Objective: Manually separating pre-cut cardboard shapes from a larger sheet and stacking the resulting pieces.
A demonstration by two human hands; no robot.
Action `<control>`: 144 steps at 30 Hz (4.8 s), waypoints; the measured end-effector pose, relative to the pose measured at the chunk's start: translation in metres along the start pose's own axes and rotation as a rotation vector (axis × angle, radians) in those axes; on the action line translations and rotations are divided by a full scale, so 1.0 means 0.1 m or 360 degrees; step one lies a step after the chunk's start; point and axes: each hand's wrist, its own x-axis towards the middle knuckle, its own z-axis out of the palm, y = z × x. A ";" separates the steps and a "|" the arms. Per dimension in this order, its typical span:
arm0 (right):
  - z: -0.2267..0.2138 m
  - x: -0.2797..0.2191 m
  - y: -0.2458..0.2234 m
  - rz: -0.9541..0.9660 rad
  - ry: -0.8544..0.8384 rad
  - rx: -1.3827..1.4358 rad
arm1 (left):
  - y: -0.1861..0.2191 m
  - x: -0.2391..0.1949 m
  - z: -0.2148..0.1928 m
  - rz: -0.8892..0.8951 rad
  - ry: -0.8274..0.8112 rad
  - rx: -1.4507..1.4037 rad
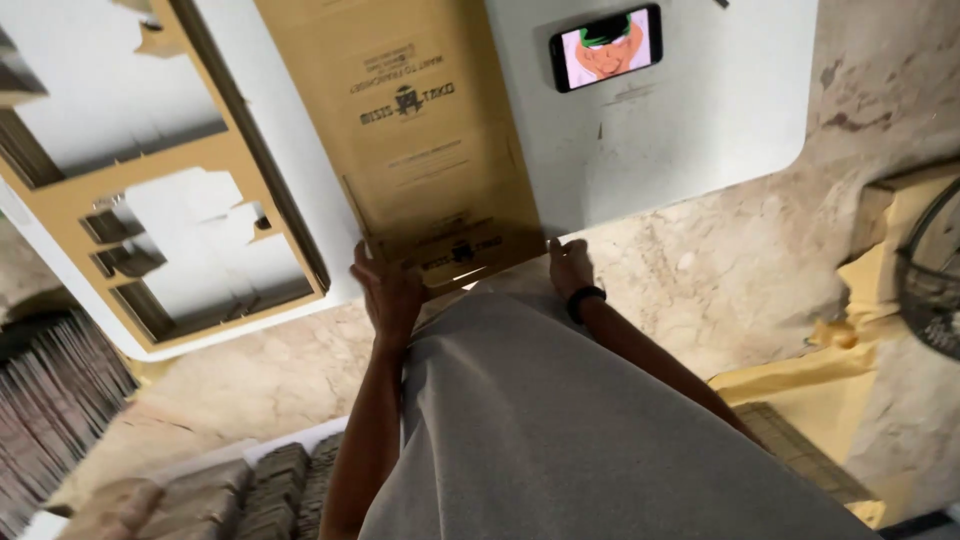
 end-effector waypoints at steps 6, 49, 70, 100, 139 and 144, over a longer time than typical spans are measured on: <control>0.36 -0.67 -0.38 0.0192 -0.0486 0.1497 | 0.18 0.29 0.25 0.1112 0.0366 0.0500; -0.66 -0.88 -1.42 -0.0580 -0.0687 -0.0283 | 0.59 0.91 1.36 0.0626 -0.0981 0.1191; -0.57 -1.09 -2.01 -0.0888 -0.0100 -0.0837 | 1.12 0.81 1.08 0.0089 -0.0142 0.0359; -0.31 -0.41 -2.00 -0.1005 -0.0558 -0.0855 | 1.01 0.73 1.20 -0.0077 -0.0423 0.0616; -0.24 -0.45 -1.67 -0.0388 -0.0555 0.0535 | 1.12 0.68 0.78 0.0023 -0.0662 0.0591; -0.27 -0.26 -1.55 -0.0598 -0.0329 0.0143 | 0.20 0.30 0.43 -0.0100 0.0528 0.0137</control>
